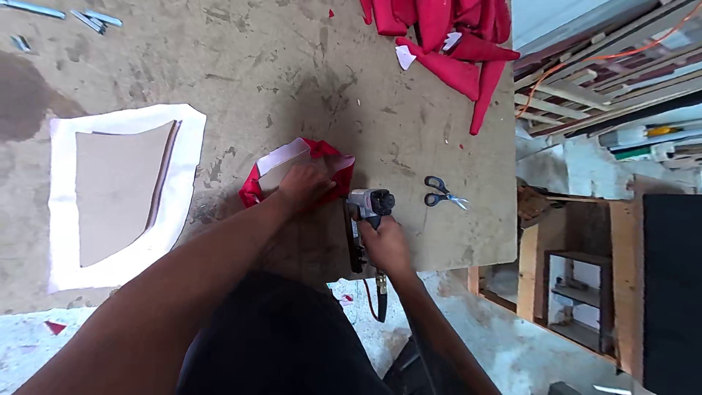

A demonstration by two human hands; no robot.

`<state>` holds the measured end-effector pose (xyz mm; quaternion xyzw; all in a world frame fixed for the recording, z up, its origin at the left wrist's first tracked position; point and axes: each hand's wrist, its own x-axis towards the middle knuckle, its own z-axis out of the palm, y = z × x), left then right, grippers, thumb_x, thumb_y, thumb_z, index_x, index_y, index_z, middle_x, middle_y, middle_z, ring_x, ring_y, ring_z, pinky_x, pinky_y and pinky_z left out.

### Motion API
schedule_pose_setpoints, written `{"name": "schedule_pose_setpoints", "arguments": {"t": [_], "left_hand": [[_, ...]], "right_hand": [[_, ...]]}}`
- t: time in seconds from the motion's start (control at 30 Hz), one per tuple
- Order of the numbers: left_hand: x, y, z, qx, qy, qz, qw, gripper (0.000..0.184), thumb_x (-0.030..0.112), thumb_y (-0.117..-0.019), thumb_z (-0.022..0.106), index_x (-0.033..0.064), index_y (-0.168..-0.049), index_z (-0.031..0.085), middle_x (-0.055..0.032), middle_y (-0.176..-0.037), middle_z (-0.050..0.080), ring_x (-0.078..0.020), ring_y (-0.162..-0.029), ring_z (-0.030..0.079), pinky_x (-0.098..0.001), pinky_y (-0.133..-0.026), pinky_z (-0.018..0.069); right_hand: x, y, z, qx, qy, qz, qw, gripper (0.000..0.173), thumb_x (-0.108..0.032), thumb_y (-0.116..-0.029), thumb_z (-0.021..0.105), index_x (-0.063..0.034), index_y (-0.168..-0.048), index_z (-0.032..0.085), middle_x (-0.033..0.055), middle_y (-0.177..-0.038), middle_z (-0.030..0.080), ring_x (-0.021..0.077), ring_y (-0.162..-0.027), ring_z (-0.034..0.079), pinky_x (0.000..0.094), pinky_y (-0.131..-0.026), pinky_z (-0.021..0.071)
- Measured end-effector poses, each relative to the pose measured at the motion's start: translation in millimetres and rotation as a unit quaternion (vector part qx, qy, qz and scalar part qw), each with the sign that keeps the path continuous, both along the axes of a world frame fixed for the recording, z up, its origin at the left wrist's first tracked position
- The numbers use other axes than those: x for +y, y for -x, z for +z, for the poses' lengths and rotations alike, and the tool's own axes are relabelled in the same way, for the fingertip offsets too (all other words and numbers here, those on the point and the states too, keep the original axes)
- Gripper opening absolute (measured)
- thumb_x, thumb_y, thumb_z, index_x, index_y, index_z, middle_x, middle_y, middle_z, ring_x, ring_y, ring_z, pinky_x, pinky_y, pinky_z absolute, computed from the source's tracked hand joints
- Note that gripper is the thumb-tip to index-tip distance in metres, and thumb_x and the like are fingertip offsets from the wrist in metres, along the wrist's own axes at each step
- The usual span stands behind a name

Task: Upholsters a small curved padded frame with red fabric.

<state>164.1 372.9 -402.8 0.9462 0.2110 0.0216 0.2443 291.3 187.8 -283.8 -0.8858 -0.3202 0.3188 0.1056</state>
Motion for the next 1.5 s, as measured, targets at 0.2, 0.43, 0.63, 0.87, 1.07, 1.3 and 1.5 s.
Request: {"name": "schedule_pose_setpoints", "arguments": {"t": [0.2,0.43,0.63,0.87,1.07,1.3,1.5], "left_hand": [[-3.5,-0.5,-6.4,-0.012,-0.008,0.003,1.0,0.054,0.046,-0.1085,0.04,0.0067,-0.084,0.068,-0.0121,-0.089,0.069,-0.0323,-0.091,0.07,-0.0522,-0.076,0.0577],[-0.3,-1.9,-8.5,-0.018,-0.028,0.002,0.999,0.054,0.046,-0.1081,0.041,0.0082,-0.077,0.065,-0.0096,-0.084,0.067,-0.0295,-0.085,0.07,-0.0498,-0.071,0.0568],[-0.6,-4.1,-7.1,-0.005,-0.018,0.0,1.0,0.056,0.047,-0.1082,0.039,0.0069,-0.076,0.062,-0.0108,-0.084,0.068,-0.0308,-0.084,0.07,-0.0516,-0.07,0.0565],[10.2,13.5,25.6,-0.02,0.089,0.014,0.996,0.056,0.063,-0.1006,0.049,0.0132,-0.087,0.07,-0.0056,-0.092,0.069,-0.0238,-0.094,0.068,-0.0517,-0.085,0.0571],[-17.6,76.6,46.7,0.077,0.004,-0.016,0.997,0.073,0.073,-0.0765,0.071,0.0112,-0.115,0.07,-0.0092,-0.121,0.064,-0.0311,-0.12,0.058,-0.0494,-0.101,0.0523],[34.4,87.8,-2.3,-0.099,-0.058,-0.238,0.964,0.055,0.052,-0.1053,0.049,0.0103,-0.073,0.068,-0.0046,-0.089,0.068,-0.0242,-0.098,0.064,-0.0436,-0.09,0.0511],[51.4,79.3,-16.8,-0.159,-0.005,-0.227,0.961,0.057,0.045,-0.1058,0.051,0.0097,-0.062,0.059,-0.005,-0.081,0.068,-0.0228,-0.095,0.069,-0.0438,-0.091,0.0559]], "right_hand": [[7.2,11.1,6.7,-0.029,0.037,0.042,0.998,0.023,-0.034,-0.1,0.061,-0.0122,-0.105,0.065,0.0075,-0.071,0.064,0.025,-0.06,0.064,0.0514,-0.054,0.0531],[13.3,29.6,10.2,-0.04,0.034,0.096,0.994,0.028,-0.034,-0.1011,0.061,-0.0106,-0.116,0.062,0.0084,-0.081,0.066,0.0253,-0.068,0.067,0.0509,-0.06,0.056],[11.2,47.9,10.3,-0.011,0.038,0.108,0.993,0.03,-0.034,-0.1004,0.063,-0.0094,-0.117,0.064,0.0097,-0.081,0.067,0.0261,-0.069,0.068,0.0511,-0.062,0.0571],[-22.0,3.8,13.7,-0.061,0.002,0.076,0.995,0.041,-0.029,-0.0964,0.068,-0.0063,-0.129,0.06,0.0179,-0.103,0.069,0.0346,-0.086,0.071,0.0603,-0.075,0.0589],[-59.0,-63.5,-36.6,-0.14,0.007,0.05,0.989,0.066,-0.017,-0.0883,0.077,-0.0066,-0.148,0.049,0.0269,-0.143,0.048,0.043,-0.102,0.067,0.0608,-0.083,0.0594],[-41.8,-20.4,2.8,-0.022,-0.018,-0.049,0.998,0.028,-0.032,-0.0946,0.067,-0.0063,-0.106,0.066,0.012,-0.081,0.067,0.0292,-0.071,0.067,0.0569,-0.064,0.0556],[-11.3,55.5,25.3,0.059,-0.026,-0.011,0.998,0.017,-0.029,-0.0942,0.067,-0.0134,-0.1,0.068,0.002,-0.071,0.065,0.0178,-0.061,0.065,0.0457,-0.059,0.0575]]}}
